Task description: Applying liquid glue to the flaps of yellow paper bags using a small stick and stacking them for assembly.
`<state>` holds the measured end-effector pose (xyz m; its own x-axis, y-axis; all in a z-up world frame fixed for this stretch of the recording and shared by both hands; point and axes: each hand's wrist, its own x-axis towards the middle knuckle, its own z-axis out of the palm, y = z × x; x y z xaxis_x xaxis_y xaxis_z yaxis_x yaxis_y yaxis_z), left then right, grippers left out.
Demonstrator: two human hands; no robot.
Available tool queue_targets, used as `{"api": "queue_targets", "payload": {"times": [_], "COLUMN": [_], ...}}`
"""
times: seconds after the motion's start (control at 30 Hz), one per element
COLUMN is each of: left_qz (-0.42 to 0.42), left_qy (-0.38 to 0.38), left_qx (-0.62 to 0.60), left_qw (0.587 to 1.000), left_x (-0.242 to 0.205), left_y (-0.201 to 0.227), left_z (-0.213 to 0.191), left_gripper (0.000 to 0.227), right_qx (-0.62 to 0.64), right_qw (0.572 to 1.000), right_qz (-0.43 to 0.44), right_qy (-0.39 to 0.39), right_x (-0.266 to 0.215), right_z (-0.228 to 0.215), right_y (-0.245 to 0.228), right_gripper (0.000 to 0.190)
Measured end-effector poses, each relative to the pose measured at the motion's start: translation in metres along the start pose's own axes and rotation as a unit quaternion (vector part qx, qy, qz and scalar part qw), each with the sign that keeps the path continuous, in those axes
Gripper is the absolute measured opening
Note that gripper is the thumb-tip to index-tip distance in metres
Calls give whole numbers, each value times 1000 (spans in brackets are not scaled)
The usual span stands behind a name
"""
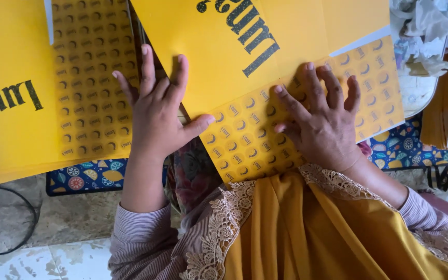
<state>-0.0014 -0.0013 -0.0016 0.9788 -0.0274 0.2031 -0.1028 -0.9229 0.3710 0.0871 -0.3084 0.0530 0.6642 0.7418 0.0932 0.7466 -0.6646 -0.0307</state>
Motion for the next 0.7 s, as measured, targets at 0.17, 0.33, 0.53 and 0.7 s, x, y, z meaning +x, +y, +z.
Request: {"api": "queue_targets", "payload": {"times": [0.17,0.33,0.53,0.7], "left_qz": [3,7,9,12], "left_qy": [5,11,9,21], "left_qx": [4,0,5,10], "left_qw": [1000,1000,1000,1000], "left_x": [-1,-1,-3,-2], "left_y": [-1,-1,-3,-4], "left_z": [3,3,7,9], "left_gripper": [102,101,102,101], "right_qx": [-40,-58,-75,-42], "right_qw": [998,997,995,997], "right_qz": [-20,-24,-26,-27], "right_qy": [45,52,65,50], "right_x": [4,6,5,10], "right_z": [-3,-7,-9,-4], "right_y": [1,-2,-2,-1], "right_gripper": [69,72,74,70]}}
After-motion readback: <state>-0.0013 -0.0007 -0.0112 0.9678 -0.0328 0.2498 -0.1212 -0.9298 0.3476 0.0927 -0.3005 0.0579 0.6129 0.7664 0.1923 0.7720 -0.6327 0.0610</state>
